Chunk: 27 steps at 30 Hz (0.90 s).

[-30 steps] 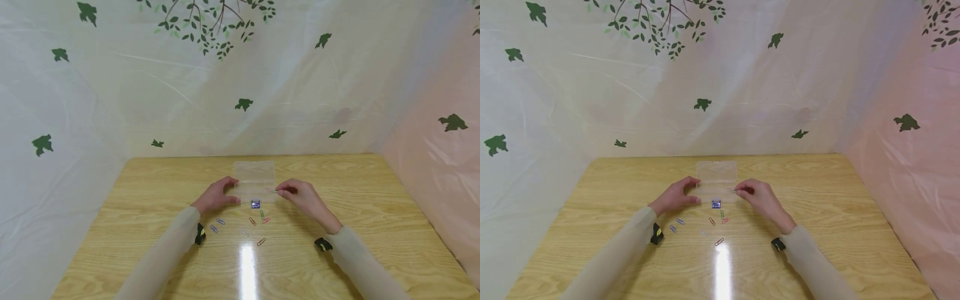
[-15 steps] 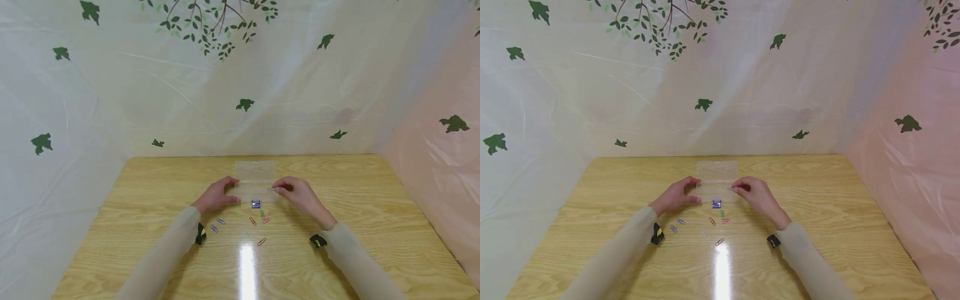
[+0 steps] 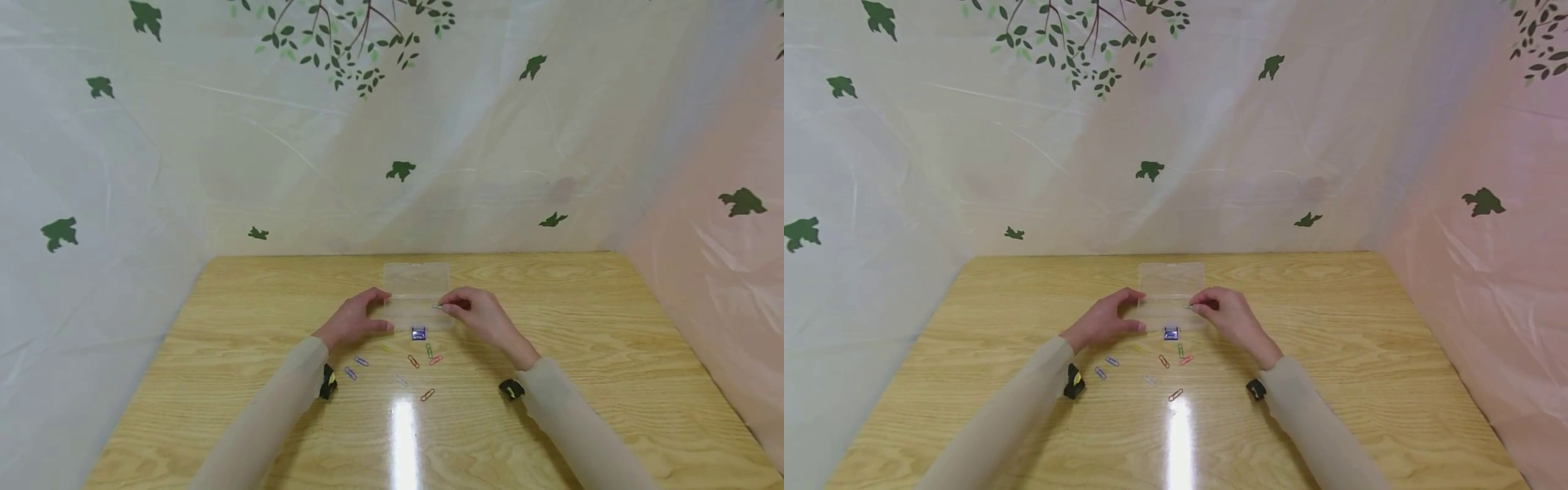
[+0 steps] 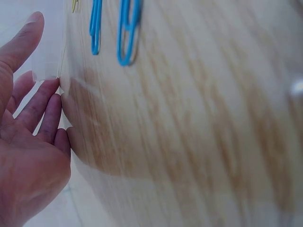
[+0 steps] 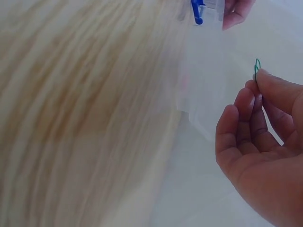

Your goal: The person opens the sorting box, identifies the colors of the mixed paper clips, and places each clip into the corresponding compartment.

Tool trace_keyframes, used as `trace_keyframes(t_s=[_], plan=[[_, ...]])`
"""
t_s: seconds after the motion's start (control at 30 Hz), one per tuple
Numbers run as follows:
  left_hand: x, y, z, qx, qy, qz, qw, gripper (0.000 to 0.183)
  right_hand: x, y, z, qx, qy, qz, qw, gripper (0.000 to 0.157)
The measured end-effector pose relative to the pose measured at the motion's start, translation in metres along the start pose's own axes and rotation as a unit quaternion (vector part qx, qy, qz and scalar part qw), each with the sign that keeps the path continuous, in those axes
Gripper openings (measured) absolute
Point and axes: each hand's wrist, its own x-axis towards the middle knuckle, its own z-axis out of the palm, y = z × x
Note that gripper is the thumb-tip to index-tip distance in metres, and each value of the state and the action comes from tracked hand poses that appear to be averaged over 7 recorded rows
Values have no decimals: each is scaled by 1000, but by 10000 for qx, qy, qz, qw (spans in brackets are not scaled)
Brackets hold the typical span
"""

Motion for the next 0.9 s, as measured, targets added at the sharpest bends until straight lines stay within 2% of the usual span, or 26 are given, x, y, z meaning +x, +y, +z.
trace_keyframes(t_s=[0.6,0.9], plan=[[-1,0,2,-6,17,31,10000,64,13,6,11,-318,-460,361,9978,10],[-3,2,1,-15,12,-49,10000,65,14,5,11,-447,-561,202,9972,9]])
